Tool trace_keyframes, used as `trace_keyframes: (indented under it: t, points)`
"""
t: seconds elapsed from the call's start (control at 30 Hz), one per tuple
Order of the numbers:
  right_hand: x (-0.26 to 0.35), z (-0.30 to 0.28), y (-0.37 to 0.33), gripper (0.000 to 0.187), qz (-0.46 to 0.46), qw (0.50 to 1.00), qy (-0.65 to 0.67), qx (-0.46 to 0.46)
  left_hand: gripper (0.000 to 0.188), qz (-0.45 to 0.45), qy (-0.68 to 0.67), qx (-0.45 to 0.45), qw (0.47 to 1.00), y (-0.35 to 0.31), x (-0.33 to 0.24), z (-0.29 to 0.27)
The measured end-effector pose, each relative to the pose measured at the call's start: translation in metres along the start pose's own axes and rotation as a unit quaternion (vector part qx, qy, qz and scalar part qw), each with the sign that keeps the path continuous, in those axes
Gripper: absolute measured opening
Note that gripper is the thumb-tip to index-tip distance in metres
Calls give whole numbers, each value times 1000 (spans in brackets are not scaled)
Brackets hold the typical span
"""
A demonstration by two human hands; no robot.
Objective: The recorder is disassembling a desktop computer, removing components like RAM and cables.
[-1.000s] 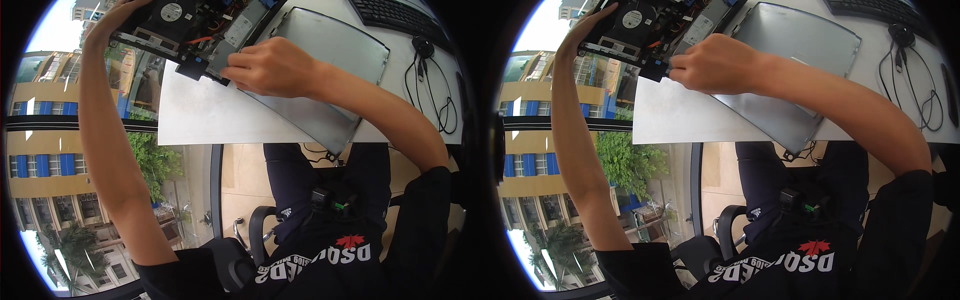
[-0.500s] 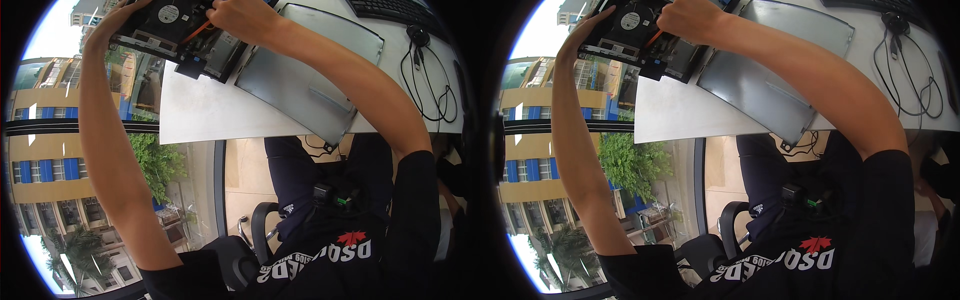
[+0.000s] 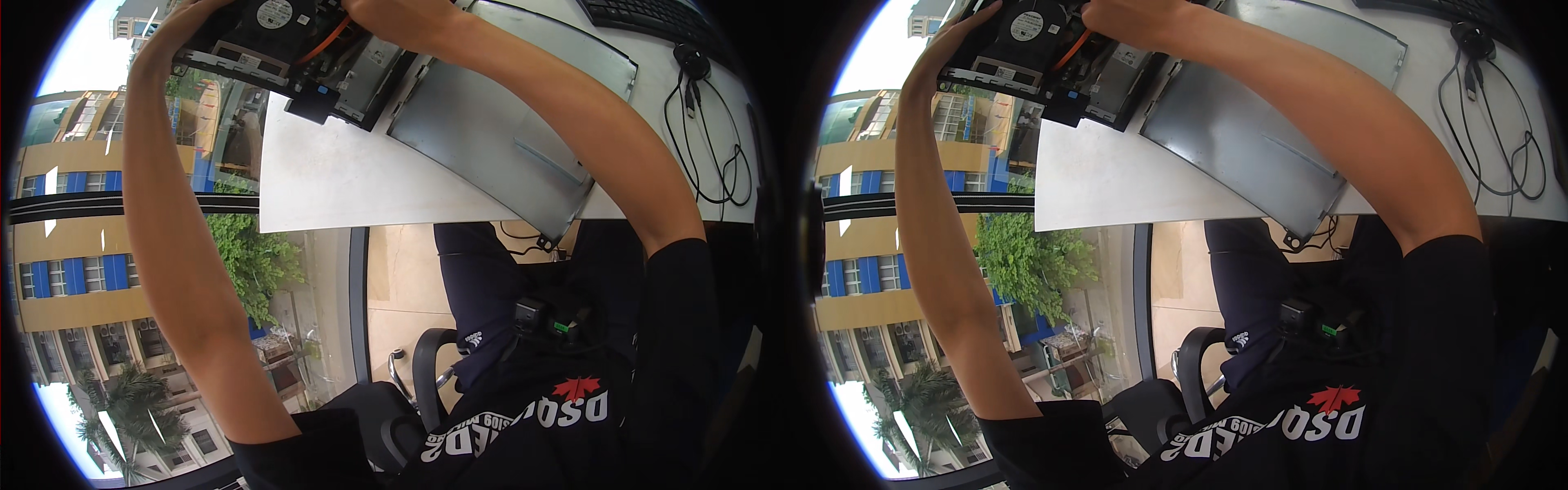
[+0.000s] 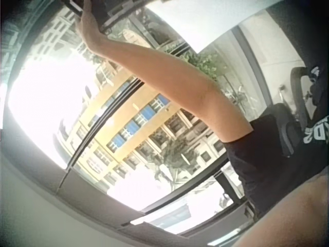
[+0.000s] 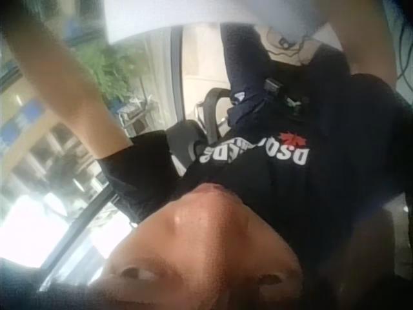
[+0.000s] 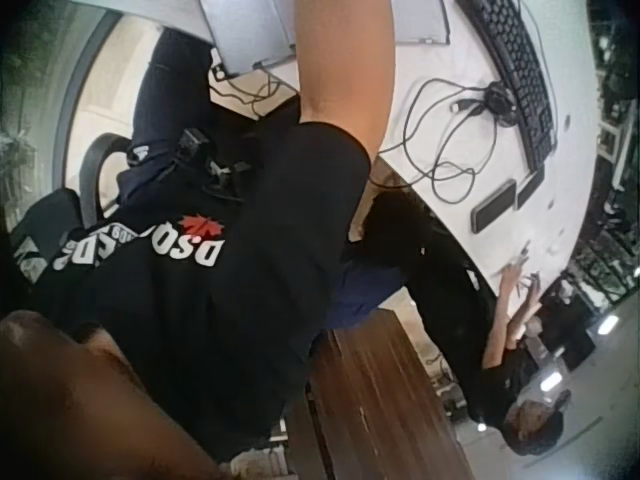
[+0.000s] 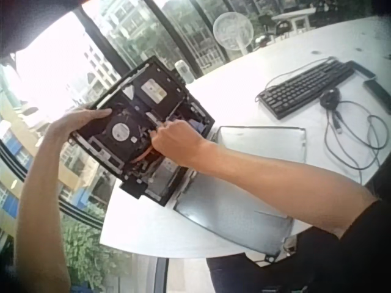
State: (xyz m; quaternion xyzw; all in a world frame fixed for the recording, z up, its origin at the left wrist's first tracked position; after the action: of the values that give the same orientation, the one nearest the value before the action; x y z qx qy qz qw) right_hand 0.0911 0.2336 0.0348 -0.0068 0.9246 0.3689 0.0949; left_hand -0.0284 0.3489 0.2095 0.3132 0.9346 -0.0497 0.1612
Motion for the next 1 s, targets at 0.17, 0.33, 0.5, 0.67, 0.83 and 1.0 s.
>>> trace_keyframes:
  t: [0.17, 0.33, 0.5, 0.67, 0.83, 1.0]
  points:
    - [32, 10, -4, 13, -18, 983, 98, -154, 73, 16, 39, -43, 998, -11, -10, 3]
    - [62, 12, -2, 22, 90, 958, 253, -104, 72, 54, 3, -4, 999, -19, -10, 3]
    - [58, 30, -3, 22, 233, 872, 396, -170, 58, 56, 23, -7, 998, -14, -11, 4]
    - [68, 38, 6, 19, 263, 851, 418, -179, 54, 24, -2, -14, 1000, 1, 0, 3]
    - [69, 45, 8, 15, 303, 836, 418, -185, 51, 64, -35, -1, 997, -16, -6, 11]
    - [68, 49, 13, 18, 319, 852, 374, -180, 51, 33, 2, -23, 999, -23, -11, 9]
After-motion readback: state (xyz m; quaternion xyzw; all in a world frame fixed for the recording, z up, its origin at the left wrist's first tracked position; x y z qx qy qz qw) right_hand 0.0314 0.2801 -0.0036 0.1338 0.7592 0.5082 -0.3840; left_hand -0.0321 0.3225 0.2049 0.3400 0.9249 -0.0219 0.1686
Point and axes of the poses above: each hand's wrist, its own y-axis towards the middle knuckle, its own z-axis out of the palm, x = y × z, the point moved 4 cm from there along y, towards the middle knuckle
